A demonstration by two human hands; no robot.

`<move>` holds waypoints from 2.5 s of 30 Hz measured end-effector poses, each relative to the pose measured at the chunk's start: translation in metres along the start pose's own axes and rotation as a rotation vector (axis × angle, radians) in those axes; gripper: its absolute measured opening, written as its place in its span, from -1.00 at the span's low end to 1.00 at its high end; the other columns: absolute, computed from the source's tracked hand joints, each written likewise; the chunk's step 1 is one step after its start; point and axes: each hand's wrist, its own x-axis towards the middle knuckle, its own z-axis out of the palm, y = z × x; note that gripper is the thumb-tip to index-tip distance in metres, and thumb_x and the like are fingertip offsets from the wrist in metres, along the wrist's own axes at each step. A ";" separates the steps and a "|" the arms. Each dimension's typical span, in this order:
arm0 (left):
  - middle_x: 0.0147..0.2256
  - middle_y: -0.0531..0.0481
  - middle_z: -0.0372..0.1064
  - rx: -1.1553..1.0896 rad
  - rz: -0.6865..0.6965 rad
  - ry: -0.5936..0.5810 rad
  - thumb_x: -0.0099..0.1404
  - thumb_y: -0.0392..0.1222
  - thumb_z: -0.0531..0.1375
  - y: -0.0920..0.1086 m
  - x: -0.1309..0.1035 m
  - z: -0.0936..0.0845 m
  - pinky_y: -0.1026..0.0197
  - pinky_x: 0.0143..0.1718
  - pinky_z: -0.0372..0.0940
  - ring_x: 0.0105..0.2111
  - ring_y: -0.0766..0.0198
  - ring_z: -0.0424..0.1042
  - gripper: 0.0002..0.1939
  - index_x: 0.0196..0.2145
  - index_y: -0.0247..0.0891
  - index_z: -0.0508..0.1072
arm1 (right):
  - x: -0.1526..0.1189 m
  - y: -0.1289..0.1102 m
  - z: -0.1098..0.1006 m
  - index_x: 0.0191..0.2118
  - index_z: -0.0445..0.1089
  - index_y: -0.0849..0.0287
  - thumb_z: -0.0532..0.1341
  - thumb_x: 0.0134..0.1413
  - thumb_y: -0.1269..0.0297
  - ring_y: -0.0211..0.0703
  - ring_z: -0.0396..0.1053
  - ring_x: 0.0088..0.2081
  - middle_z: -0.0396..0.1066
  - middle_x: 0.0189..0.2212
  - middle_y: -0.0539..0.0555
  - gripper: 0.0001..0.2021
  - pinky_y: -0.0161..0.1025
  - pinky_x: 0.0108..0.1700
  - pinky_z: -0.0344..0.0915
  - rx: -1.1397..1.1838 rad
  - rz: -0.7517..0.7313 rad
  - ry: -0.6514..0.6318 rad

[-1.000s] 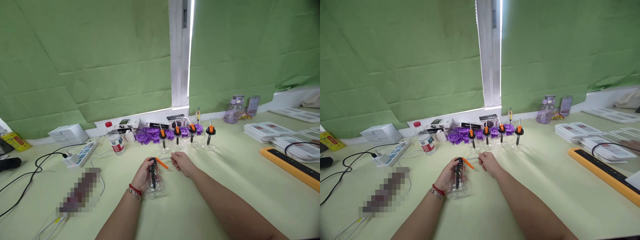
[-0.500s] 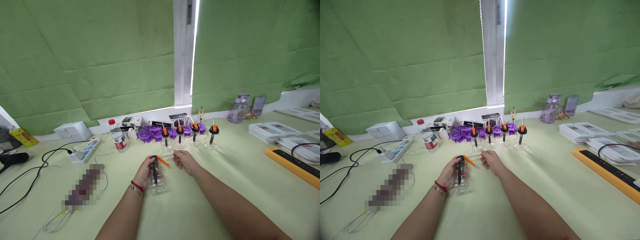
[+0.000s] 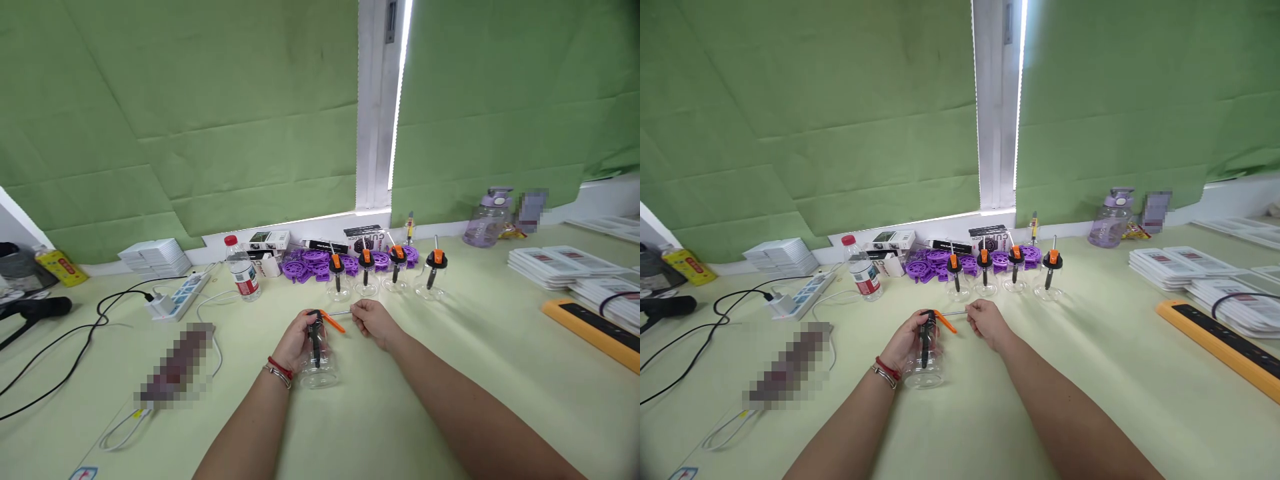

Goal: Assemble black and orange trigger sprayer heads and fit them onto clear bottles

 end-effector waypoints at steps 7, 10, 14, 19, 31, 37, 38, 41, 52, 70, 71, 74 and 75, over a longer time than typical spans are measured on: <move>-0.58 0.07 0.31 -0.077 0.023 0.062 0.14 -0.11 0.14 0.001 0.003 -0.004 0.09 -0.52 0.34 -0.66 0.28 0.31 -0.82 -0.32 -0.22 0.26 | 0.006 0.002 -0.013 -0.38 0.29 0.18 0.22 -0.08 0.19 -0.32 0.25 -0.57 0.31 -0.57 -0.05 -0.81 -0.33 -0.50 0.22 -0.217 -0.144 0.122; -0.60 0.07 0.30 -0.157 0.077 0.131 0.14 -0.12 0.14 0.003 0.003 -0.004 0.13 -0.50 0.34 -0.66 0.29 0.32 -0.83 -0.37 -0.26 0.28 | 0.006 0.000 -0.012 -0.48 0.34 0.17 0.25 -0.11 0.26 -0.27 0.26 -0.52 0.34 -0.56 -0.01 -0.89 -0.32 -0.46 0.15 -0.420 -0.175 0.145; -0.58 0.02 0.32 -0.256 0.130 0.217 0.15 -0.11 0.11 0.009 0.002 -0.004 0.11 -0.48 0.34 -0.63 0.25 0.36 -0.82 -0.45 -0.29 0.29 | 0.004 -0.003 -0.001 -0.57 0.39 0.15 0.28 -0.14 0.34 -0.23 0.27 -0.43 0.38 -0.51 0.00 -0.91 -0.32 -0.40 0.04 -0.656 -0.215 0.134; -0.59 -0.02 0.33 -0.298 0.153 0.259 0.16 -0.10 0.09 0.013 0.000 -0.002 0.12 -0.48 0.35 -0.58 0.19 0.42 -0.77 -0.52 -0.32 0.32 | 0.002 -0.004 0.006 -0.51 0.42 0.13 0.30 -0.12 0.29 -0.23 0.27 -0.41 0.42 -0.45 0.00 -0.93 -0.32 -0.41 -0.01 -0.784 -0.220 0.116; -0.42 -0.03 0.46 -0.431 0.331 0.144 0.16 -0.17 0.18 0.013 -0.001 -0.006 0.01 -0.21 0.37 -0.33 0.09 0.50 -0.86 -0.35 -0.29 0.41 | -0.006 -0.008 -0.005 -0.31 0.32 0.21 0.03 0.10 -0.10 -0.27 0.30 -0.50 0.39 -0.42 0.07 -0.58 -0.34 -0.50 0.18 -0.277 -0.148 0.071; -0.20 -0.09 0.46 -0.378 0.437 -0.081 0.17 -0.15 0.23 0.009 -0.004 -0.001 0.03 -0.08 0.30 -0.07 0.03 0.40 -0.78 -0.22 -0.25 0.40 | -0.052 -0.033 0.018 -0.05 0.16 0.11 0.00 0.00 -0.30 -0.10 0.47 -0.44 0.39 -0.33 0.08 -0.40 -0.22 -0.49 0.35 0.241 0.192 -0.510; -0.19 -0.10 0.45 -0.333 0.446 -0.087 0.16 -0.16 0.24 0.008 -0.003 -0.001 0.07 -0.09 0.29 -0.06 0.06 0.40 -0.77 -0.22 -0.26 0.39 | -0.056 -0.037 0.020 -0.05 0.14 0.10 0.01 0.01 -0.28 -0.09 0.48 -0.43 0.39 -0.33 0.06 -0.42 -0.19 -0.45 0.37 0.299 0.205 -0.529; -0.23 -0.05 0.43 -0.107 0.494 -0.010 0.10 -0.21 0.29 0.006 -0.002 -0.003 0.25 -0.20 0.30 -0.19 0.24 0.43 -0.73 -0.23 -0.25 0.37 | -0.059 -0.047 0.017 -0.11 0.12 0.10 0.06 0.04 -0.17 -0.11 0.47 -0.46 0.38 -0.41 0.01 -0.53 -0.19 -0.44 0.37 0.378 0.229 -0.466; -0.65 0.22 0.01 0.474 0.483 0.360 0.20 0.23 0.02 0.010 -0.006 0.004 0.37 -0.80 0.00 -0.75 0.46 0.03 -0.58 -0.48 -0.21 0.18 | -0.053 -0.044 0.011 -0.10 0.24 0.15 0.19 -0.04 0.01 -0.21 0.41 -0.49 0.35 -0.35 0.05 -0.58 -0.37 -0.59 0.13 0.083 -0.035 -0.357; -0.64 0.21 0.03 0.360 0.498 0.401 0.18 0.24 0.02 0.002 0.002 -0.002 0.38 -0.80 0.03 -0.76 0.47 0.05 -0.55 -0.46 -0.25 0.24 | -0.061 -0.056 0.001 0.18 0.08 -0.11 0.35 -0.19 0.09 0.06 0.03 0.18 -0.05 0.22 0.11 -0.25 -0.02 0.09 0.14 -0.323 -0.502 -0.395; -0.64 0.20 0.03 0.349 0.505 0.389 0.19 0.24 0.02 0.002 0.002 -0.001 0.38 -0.80 0.03 -0.76 0.48 0.05 -0.55 -0.47 -0.25 0.24 | -0.060 -0.056 0.000 0.20 0.04 -0.12 0.33 -0.16 0.08 0.04 -0.04 0.22 -0.08 0.24 0.09 -0.24 -0.02 0.12 0.10 -0.286 -0.515 -0.395; -0.65 0.19 0.06 0.395 0.549 0.340 0.20 0.22 0.02 0.001 0.001 0.001 0.37 -0.79 0.06 -0.75 0.46 0.09 -0.57 -0.46 -0.25 0.24 | -0.054 -0.050 0.001 0.24 -0.11 -0.04 0.06 0.06 -0.14 0.03 0.25 0.05 0.03 0.18 0.23 -0.32 0.01 -0.08 0.30 -0.093 -0.192 -0.374; -0.64 0.19 0.08 0.419 0.561 0.330 0.20 0.21 0.03 0.001 0.000 0.002 0.36 -0.78 0.08 -0.75 0.45 0.11 -0.57 -0.45 -0.25 0.25 | -0.053 -0.048 0.001 0.23 -0.09 0.01 -0.05 0.10 -0.20 0.02 0.35 -0.08 0.12 0.11 0.27 -0.34 0.00 -0.20 0.35 -0.076 -0.068 -0.381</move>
